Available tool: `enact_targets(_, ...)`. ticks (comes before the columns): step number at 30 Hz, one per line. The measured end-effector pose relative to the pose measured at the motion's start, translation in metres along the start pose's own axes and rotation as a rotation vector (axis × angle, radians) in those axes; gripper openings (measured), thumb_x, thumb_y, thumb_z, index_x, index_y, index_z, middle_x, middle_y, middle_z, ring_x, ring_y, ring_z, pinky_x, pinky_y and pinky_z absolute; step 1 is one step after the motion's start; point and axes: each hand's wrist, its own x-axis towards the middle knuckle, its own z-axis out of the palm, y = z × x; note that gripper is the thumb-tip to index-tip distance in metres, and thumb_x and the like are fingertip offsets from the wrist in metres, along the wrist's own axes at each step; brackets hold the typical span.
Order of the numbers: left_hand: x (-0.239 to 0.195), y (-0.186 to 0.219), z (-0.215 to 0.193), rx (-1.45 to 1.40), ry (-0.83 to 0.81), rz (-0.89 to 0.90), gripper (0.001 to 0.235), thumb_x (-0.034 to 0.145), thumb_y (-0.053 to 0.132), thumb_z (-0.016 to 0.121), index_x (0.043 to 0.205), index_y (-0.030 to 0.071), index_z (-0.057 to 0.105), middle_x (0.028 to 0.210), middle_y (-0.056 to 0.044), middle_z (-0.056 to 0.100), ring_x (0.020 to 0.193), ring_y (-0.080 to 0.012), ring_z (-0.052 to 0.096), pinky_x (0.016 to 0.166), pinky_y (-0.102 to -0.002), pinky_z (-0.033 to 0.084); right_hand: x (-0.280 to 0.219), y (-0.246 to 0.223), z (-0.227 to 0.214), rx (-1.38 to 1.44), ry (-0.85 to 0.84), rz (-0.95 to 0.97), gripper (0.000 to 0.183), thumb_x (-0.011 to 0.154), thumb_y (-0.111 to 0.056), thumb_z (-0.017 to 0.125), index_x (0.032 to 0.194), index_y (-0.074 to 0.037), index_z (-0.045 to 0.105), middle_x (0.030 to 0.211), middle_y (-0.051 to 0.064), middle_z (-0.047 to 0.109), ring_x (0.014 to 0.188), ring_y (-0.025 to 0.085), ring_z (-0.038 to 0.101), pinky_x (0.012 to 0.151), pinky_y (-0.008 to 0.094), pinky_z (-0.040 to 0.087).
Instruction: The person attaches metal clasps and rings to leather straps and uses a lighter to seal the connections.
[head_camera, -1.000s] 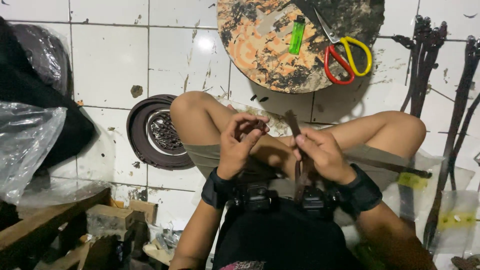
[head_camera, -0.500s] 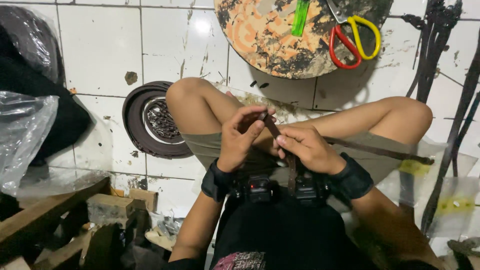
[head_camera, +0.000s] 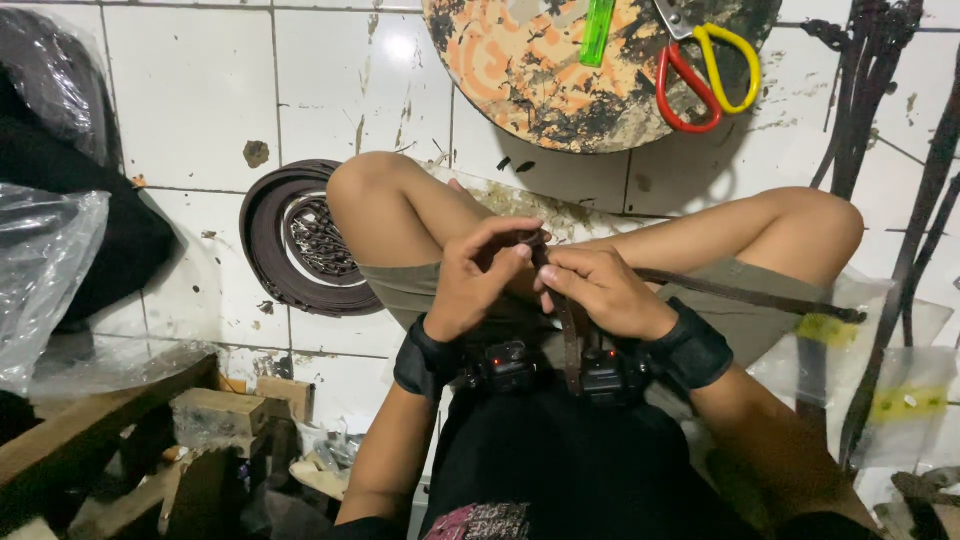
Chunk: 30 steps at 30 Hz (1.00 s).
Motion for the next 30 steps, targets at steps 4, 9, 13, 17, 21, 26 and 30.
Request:
enact_targets(4,0.003,0.011,0.0,0.008,-0.036,-0.042,0.043,0.099,0.007,0.065,0.141,0.002,0.057,0.114,-0.008,0.072,0.108,-0.0134,0.065,0.099,-0.03,0.052,0.001,-0.001,-0.002,-0.037,0.023,-0.018,0.036,0.105,-0.029,0.051,0.09,-0.001,0.067,0.079,0.004,0.071,0.074,0.012,0.066,0.068,0.029,0.053)
enact_targets(9,0.004,0.009,-0.008,0.116,-0.063,0.14,0.017,0.104,0.004,0.062,0.117,-0.003,0.071,0.124,-0.01,0.071,0.121,-0.0194,0.064,0.11,-0.031,0.048,0.003,0.002,-0.004,-0.073,0.017,0.076,0.036,0.104,-0.029,0.055,0.088,0.001,0.068,0.077,0.006,0.074,0.07,0.012,0.066,0.066,0.03,0.054)
enact_targets(13,0.006,0.009,-0.001,0.232,0.081,0.159,0.014,0.098,0.006,0.07,0.107,-0.003,0.075,0.111,-0.009,0.069,0.107,-0.0188,0.066,0.097,-0.03,0.052,0.009,-0.016,0.0,0.1,-0.017,-0.019,0.028,0.103,-0.024,0.058,0.116,0.001,0.061,0.086,0.005,0.072,0.081,0.01,0.065,0.076,0.029,0.054)
enact_targets(17,0.004,0.02,0.003,0.262,0.04,0.153,0.018,0.098,0.008,0.069,0.112,-0.003,0.075,0.111,-0.007,0.063,0.103,-0.014,0.061,0.09,-0.028,0.051,0.011,-0.02,0.005,0.084,0.14,-0.044,0.034,0.098,-0.019,0.064,0.123,0.004,0.062,0.103,0.004,0.072,0.094,0.011,0.066,0.082,0.031,0.057)
enact_targets(21,0.002,0.016,-0.017,0.166,0.211,0.104,0.02,0.103,0.012,0.066,0.111,-0.002,0.077,0.094,-0.001,0.07,0.085,-0.0077,0.063,0.076,-0.023,0.05,0.009,-0.022,0.005,-0.011,0.094,-0.007,0.026,0.1,-0.022,0.063,0.11,0.001,0.07,0.091,0.005,0.078,0.087,0.01,0.072,0.079,0.03,0.059)
enact_targets(26,0.001,0.043,-0.101,0.109,0.686,0.28,0.018,0.108,0.016,0.067,0.104,0.001,0.076,0.086,-0.001,0.068,0.074,-0.006,0.054,0.069,-0.023,0.043,-0.011,-0.007,-0.004,-0.303,0.042,-0.121,0.025,0.093,-0.024,0.069,0.097,0.0,0.075,0.085,0.012,0.076,0.076,0.021,0.073,0.071,0.035,0.055)
enact_targets(30,-0.018,0.078,-0.178,0.066,1.007,0.48,0.02,0.109,0.018,0.065,0.108,0.0,0.073,0.081,-0.003,0.066,0.066,-0.0093,0.054,0.061,-0.027,0.044,-0.038,0.02,-0.03,-0.426,-0.112,-0.067,0.027,0.093,-0.027,0.067,0.093,-0.002,0.077,0.082,0.013,0.077,0.078,0.029,0.073,0.078,0.04,0.055)
